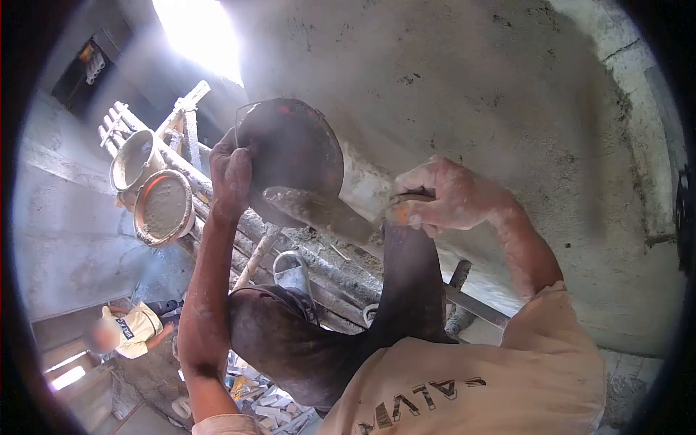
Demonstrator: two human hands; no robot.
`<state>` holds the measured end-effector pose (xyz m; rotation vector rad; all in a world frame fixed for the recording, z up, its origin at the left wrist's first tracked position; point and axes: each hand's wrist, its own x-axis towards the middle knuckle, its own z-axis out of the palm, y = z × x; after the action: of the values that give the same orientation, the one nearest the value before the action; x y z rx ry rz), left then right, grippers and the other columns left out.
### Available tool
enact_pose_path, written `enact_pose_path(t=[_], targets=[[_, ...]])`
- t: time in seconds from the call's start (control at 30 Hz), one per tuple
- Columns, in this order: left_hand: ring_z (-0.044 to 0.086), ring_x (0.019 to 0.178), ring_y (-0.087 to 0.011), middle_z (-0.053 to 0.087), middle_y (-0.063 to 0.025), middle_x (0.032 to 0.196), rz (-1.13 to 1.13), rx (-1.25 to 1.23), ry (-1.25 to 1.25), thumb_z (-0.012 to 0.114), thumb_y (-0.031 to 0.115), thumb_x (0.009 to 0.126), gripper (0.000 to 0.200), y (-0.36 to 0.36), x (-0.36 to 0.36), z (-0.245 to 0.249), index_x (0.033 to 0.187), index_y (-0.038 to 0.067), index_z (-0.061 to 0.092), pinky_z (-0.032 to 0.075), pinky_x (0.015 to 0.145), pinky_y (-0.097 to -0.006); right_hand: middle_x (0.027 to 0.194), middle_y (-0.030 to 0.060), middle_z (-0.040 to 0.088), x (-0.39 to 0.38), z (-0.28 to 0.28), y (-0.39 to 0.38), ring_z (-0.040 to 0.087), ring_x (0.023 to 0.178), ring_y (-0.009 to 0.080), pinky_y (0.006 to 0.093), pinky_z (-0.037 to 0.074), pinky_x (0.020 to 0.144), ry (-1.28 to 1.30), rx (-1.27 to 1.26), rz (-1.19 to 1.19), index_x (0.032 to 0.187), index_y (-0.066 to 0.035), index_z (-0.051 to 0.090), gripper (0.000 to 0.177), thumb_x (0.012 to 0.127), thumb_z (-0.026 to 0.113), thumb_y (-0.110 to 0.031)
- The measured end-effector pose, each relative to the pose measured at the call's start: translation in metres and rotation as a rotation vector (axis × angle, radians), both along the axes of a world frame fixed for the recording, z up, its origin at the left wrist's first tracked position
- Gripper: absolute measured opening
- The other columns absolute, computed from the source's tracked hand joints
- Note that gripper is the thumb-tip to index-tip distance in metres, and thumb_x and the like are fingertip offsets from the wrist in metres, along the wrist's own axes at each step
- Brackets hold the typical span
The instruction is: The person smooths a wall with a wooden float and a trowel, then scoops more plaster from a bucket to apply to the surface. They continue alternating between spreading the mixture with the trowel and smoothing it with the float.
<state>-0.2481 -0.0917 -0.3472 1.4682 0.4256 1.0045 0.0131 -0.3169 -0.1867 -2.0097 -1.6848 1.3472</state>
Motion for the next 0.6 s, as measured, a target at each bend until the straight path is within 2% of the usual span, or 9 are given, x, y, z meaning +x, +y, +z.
enact_pose_path(t=[0.03, 0.17, 0.2, 0.27, 0.37, 0.43, 0.47, 0.53, 0.6], targets=[[0.065, 0.095, -0.0144, 0.070, -0.0114, 0.108, -0.012, 0.029, 0.001, 0.056, 0.040, 0.102, 0.055, 0.001, 0.001, -0.002, 0.120, -0.010, 0.065, 0.054, 0.082, -0.0297, 0.088, 0.0122, 0.074, 0.010, -0.005, -0.002, 0.069, 0.083, 0.0204, 0.0360, 0.056, 0.083, 0.079, -0.075, -0.073, 0.115, 0.000, 0.072, 0.037, 0.091, 0.074, -0.027], [0.064, 0.092, -0.0138, 0.070, -0.0103, 0.104, 0.034, -0.003, 0.100, 0.057, 0.039, 0.101, 0.055, 0.004, -0.002, -0.009, 0.122, -0.011, 0.065, 0.054, 0.080, -0.0291, 0.070, 0.0030, 0.062, 0.067, -0.021, -0.015, 0.061, 0.059, 0.0130, 0.0302, 0.052, 0.052, -0.179, 0.268, -0.453, 0.118, 0.001, 0.070, 0.037, 0.100, 0.067, -0.032], [0.064, 0.091, -0.0134, 0.070, -0.0098, 0.103, 0.057, 0.065, 0.072, 0.058, 0.038, 0.100, 0.054, 0.011, -0.002, -0.020, 0.123, -0.010, 0.065, 0.054, 0.079, -0.0287, 0.072, 0.0032, 0.062, 0.068, 0.007, -0.012, 0.060, 0.059, 0.0116, 0.0290, 0.051, 0.051, -0.215, 0.262, -0.650, 0.117, 0.001, 0.070, 0.036, 0.101, 0.066, -0.032], [0.065, 0.090, -0.0130, 0.070, -0.0100, 0.105, 0.061, 0.041, 0.083, 0.059, 0.037, 0.099, 0.055, 0.020, 0.001, -0.029, 0.126, -0.010, 0.063, 0.054, 0.078, -0.0280, 0.077, 0.0040, 0.064, 0.083, 0.034, -0.026, 0.061, 0.062, 0.0115, 0.0289, 0.051, 0.051, -0.101, 0.528, -0.710, 0.116, -0.002, 0.071, 0.035, 0.101, 0.065, -0.034], [0.068, 0.093, -0.0142, 0.072, -0.0114, 0.109, -0.066, -0.102, 0.064, 0.059, 0.042, 0.099, 0.060, -0.007, 0.008, -0.001, 0.130, -0.010, 0.061, 0.056, 0.079, -0.0277, 0.078, 0.0062, 0.066, 0.058, 0.042, -0.015, 0.064, 0.066, 0.0154, 0.0337, 0.053, 0.057, -0.475, 0.383, -0.490, 0.113, -0.003, 0.072, 0.036, 0.101, 0.064, -0.036], [0.069, 0.094, -0.0150, 0.073, -0.0108, 0.109, -0.050, -0.102, 0.091, 0.059, 0.042, 0.097, 0.059, -0.001, 0.011, 0.000, 0.126, -0.009, 0.064, 0.056, 0.080, -0.0275, 0.095, 0.0119, 0.071, 0.061, 0.003, 0.004, 0.067, 0.072, 0.0170, 0.0351, 0.055, 0.056, -0.475, 0.155, -0.135, 0.116, -0.005, 0.069, 0.024, 0.100, 0.061, -0.022], [0.069, 0.094, -0.0161, 0.073, -0.0104, 0.110, -0.067, 0.037, 0.088, 0.058, 0.033, 0.095, 0.052, 0.007, 0.012, -0.007, 0.125, -0.008, 0.066, 0.056, 0.082, -0.0288, 0.099, 0.0144, 0.071, 0.071, -0.057, 0.006, 0.069, 0.077, 0.0207, 0.0400, 0.056, 0.062, -0.640, 0.392, 0.185, 0.116, -0.005, 0.069, 0.025, 0.097, 0.062, -0.020], [0.069, 0.100, -0.0200, 0.072, -0.0121, 0.115, -0.100, 0.200, 0.113, 0.053, 0.016, 0.090, 0.045, 0.019, 0.011, -0.017, 0.127, -0.007, 0.066, 0.055, 0.091, -0.0326, 0.103, 0.0185, 0.071, 0.042, -0.102, 0.025, 0.071, 0.084, 0.0274, 0.0466, 0.057, 0.071, -0.740, 0.538, 0.394, 0.115, -0.005, 0.068, 0.028, 0.091, 0.064, -0.018], [0.068, 0.103, -0.0213, 0.072, -0.0134, 0.117, -0.101, 0.175, 0.164, 0.050, 0.008, 0.089, 0.045, 0.012, -0.004, -0.025, 0.129, -0.007, 0.065, 0.055, 0.095, -0.0344, 0.103, 0.0219, 0.069, -0.013, -0.123, 0.038, 0.070, 0.088, 0.0333, 0.0500, 0.057, 0.077, -0.631, 0.332, 0.158, 0.114, -0.003, 0.068, 0.031, 0.087, 0.067, -0.018]])
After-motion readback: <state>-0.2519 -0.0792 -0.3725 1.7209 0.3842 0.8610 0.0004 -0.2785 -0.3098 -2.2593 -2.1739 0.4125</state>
